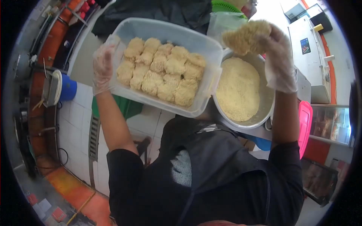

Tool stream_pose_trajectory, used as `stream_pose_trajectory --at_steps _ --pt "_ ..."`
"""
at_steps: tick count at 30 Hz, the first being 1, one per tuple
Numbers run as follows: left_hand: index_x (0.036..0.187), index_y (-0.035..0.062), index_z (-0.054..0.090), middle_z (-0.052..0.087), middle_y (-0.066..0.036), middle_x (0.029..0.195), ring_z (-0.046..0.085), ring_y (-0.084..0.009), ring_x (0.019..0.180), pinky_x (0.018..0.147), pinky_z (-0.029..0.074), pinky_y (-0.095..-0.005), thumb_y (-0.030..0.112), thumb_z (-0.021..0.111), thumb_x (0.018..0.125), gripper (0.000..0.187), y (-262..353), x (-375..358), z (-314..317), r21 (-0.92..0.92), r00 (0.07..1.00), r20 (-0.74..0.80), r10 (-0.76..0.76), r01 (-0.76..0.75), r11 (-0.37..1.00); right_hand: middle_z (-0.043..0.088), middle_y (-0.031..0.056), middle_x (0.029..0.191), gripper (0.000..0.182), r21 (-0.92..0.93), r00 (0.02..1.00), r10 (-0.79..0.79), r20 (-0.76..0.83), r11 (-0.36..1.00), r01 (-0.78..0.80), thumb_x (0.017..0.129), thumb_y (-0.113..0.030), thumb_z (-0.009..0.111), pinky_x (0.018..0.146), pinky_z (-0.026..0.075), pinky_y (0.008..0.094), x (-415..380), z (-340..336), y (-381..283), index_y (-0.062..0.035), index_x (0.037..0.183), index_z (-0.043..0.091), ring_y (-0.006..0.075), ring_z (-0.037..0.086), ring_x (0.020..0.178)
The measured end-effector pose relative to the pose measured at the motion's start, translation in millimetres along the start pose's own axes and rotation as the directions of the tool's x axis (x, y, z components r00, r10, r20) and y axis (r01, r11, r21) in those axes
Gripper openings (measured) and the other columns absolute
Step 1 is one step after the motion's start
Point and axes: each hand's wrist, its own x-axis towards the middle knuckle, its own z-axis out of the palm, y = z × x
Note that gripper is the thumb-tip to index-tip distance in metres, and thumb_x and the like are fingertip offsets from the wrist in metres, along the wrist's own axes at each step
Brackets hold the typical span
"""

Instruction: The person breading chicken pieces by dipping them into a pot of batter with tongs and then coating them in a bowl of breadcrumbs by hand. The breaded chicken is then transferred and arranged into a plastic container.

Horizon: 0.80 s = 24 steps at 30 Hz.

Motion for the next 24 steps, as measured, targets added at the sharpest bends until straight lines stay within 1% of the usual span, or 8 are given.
stream_pose_trajectory --at_steps 3,6,12,14,15,17,20,24 --pt "0.114 -0.0032 0.073 0.074 -0.020 0.112 0.068 -0.0336 0.111 0.103 0.047 -0.0409 0.067 0.042 0.104 0.078 8.6 -2.0 0.4 -0.011 0.999 -0.024 -0.036 0.035 0.999 0.072 0.0090 0.111 0.037 -0.074 0.986 -0.133 0.099 0.987 0.140 0.095 -0.010 0.065 0.096 0.053 0.0313 29.4 41.6 -15.3 0.0040 0.129 0.064 0.0190 0.069 0.100" --pt "0.114 -0.0033 0.073 0.074 -0.018 0.115 0.067 -0.0317 0.114 0.104 0.047 -0.0409 0.069 0.042 0.103 0.080 2.5 -4.9 -2.6 -0.139 0.990 -0.107 -0.093 0.078 0.987 0.075 0.0072 0.103 0.022 -0.197 0.969 -0.005 0.247 0.979 0.055 0.100 -0.015 0.065 0.088 0.055 0.0279 49.6 98.7 -32.6 0.0027 0.112 0.070 0.0136 0.070 0.097" --pt "0.120 -0.0047 0.071 0.069 -0.018 0.126 0.061 -0.0291 0.123 0.111 0.040 -0.0416 0.077 0.039 0.099 0.090 -5.9 -11.3 -1.4 -0.304 0.977 -0.149 -0.154 0.103 0.947 0.074 0.0084 0.099 0.019 -0.315 0.937 0.115 0.329 0.949 -0.006 0.096 -0.001 0.060 0.083 0.055 0.0271 71.9 141.1 -6.3 0.0036 0.110 0.070 0.0146 0.070 0.090" --pt "0.125 -0.0062 0.068 0.065 -0.019 0.133 0.057 -0.0293 0.130 0.116 0.036 -0.0419 0.081 0.039 0.096 0.097 -6.8 -13.2 -4.0 -0.326 0.977 -0.092 -0.190 0.151 0.933 0.074 0.0094 0.100 0.018 -0.548 0.872 0.282 0.401 0.836 -0.019 0.096 -0.004 0.063 0.084 0.056 0.0266 73.7 137.6 -2.1 0.0015 0.111 0.072 0.0161 0.071 0.094" --pt "0.125 -0.0060 0.068 0.065 -0.019 0.133 0.057 -0.0293 0.130 0.117 0.035 -0.0419 0.081 0.039 0.096 0.097 -5.6 -13.6 -4.1 -0.335 0.978 -0.092 -0.189 0.149 0.931 0.074 0.0157 0.108 0.031 -0.563 0.931 0.179 0.319 0.826 0.034 0.093 -0.007 0.066 0.091 0.056 0.0361 66.7 132.7 45.0 0.0027 0.122 0.071 0.0230 0.070 0.102" --pt "0.125 -0.0058 0.068 0.065 -0.019 0.133 0.056 -0.0293 0.131 0.117 0.035 -0.0419 0.082 0.039 0.096 0.097 -9.0 -15.1 -2.5 -0.346 0.977 -0.096 -0.192 0.148 0.927 0.075 0.0162 0.107 0.030 -0.614 0.920 0.219 0.324 0.789 0.029 0.093 -0.006 0.065 0.091 0.057 0.0367 56.0 136.0 59.7 0.0020 0.122 0.071 0.0231 0.071 0.102" --pt "0.117 -0.0003 0.074 0.073 -0.015 0.119 0.065 -0.0270 0.115 0.105 0.044 -0.0400 0.077 0.036 0.100 0.088 -15.5 -15.3 -2.7 -0.286 0.976 -0.179 -0.127 0.072 0.955 0.076 0.0175 0.105 0.032 -0.689 0.868 0.344 0.359 0.725 -0.002 0.091 -0.007 0.067 0.092 0.057 0.0398 53.4 138.5 68.1 0.0001 0.122 0.072 0.0281 0.073 0.101" --pt "0.127 -0.0064 0.067 0.064 -0.019 0.135 0.056 -0.0295 0.131 0.118 0.034 -0.0419 0.084 0.040 0.094 0.100 -14.5 -15.9 -7.1 -0.351 0.980 -0.065 -0.188 0.153 0.924 0.076 0.0199 0.106 0.033 -0.870 0.840 0.382 0.386 0.454 0.194 0.090 -0.013 0.067 0.090 0.057 0.0444 68.4 134.2 124.2 -0.0017 0.120 0.073 0.0348 0.073 0.098"
